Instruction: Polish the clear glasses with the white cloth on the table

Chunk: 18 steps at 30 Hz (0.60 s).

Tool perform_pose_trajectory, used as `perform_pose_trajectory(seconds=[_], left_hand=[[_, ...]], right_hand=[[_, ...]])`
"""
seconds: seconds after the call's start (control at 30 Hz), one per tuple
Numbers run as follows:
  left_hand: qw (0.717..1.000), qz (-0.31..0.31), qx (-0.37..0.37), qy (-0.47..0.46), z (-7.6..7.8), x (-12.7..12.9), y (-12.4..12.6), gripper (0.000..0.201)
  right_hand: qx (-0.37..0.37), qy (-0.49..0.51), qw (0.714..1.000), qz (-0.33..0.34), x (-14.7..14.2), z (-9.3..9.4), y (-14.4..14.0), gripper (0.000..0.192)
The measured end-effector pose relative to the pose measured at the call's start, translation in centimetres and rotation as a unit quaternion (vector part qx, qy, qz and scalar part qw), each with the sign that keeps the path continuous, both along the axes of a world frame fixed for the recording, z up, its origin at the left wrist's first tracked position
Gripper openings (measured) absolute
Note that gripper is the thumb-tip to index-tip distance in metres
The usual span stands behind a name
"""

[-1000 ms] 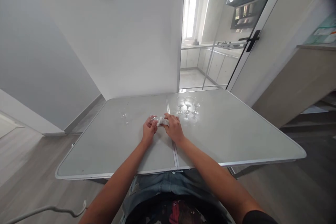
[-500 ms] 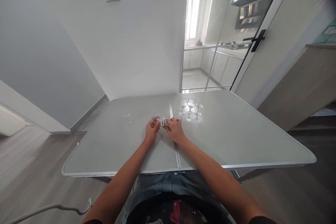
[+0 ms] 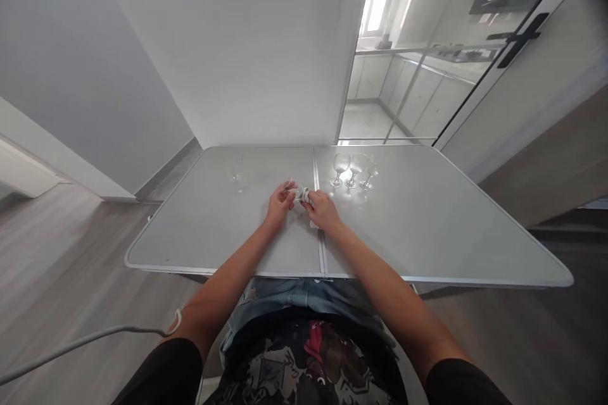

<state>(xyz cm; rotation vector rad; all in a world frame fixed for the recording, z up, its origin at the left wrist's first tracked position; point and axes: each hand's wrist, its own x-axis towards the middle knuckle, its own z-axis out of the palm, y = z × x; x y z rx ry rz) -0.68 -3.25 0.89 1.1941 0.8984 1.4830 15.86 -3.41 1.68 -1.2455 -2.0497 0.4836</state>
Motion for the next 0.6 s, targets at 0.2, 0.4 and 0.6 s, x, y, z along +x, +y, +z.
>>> perform_pose_trajectory(seconds=[0.2,0.4,0.6], left_hand=[[1.000,-0.010,0.011,-0.003,-0.17,-0.04,0.05,0.059],[1.000,-0.005,-0.003,0.002,0.01,0.03,0.04,0.061],[1.000,0.003,-0.003,0.002,0.24,0.38,-0.15,0.061]], right_hand=[[0.046,-0.050,0.997,-0.038,-0.21,-0.30,-0.36,0.008],[0.028,-0.044,0.998,-0.037,-0.14,-0.52,-0.36,0.008],[0.026,-0.047,0.998,-0.034,-0.05,-0.41,-0.27,0.009]])
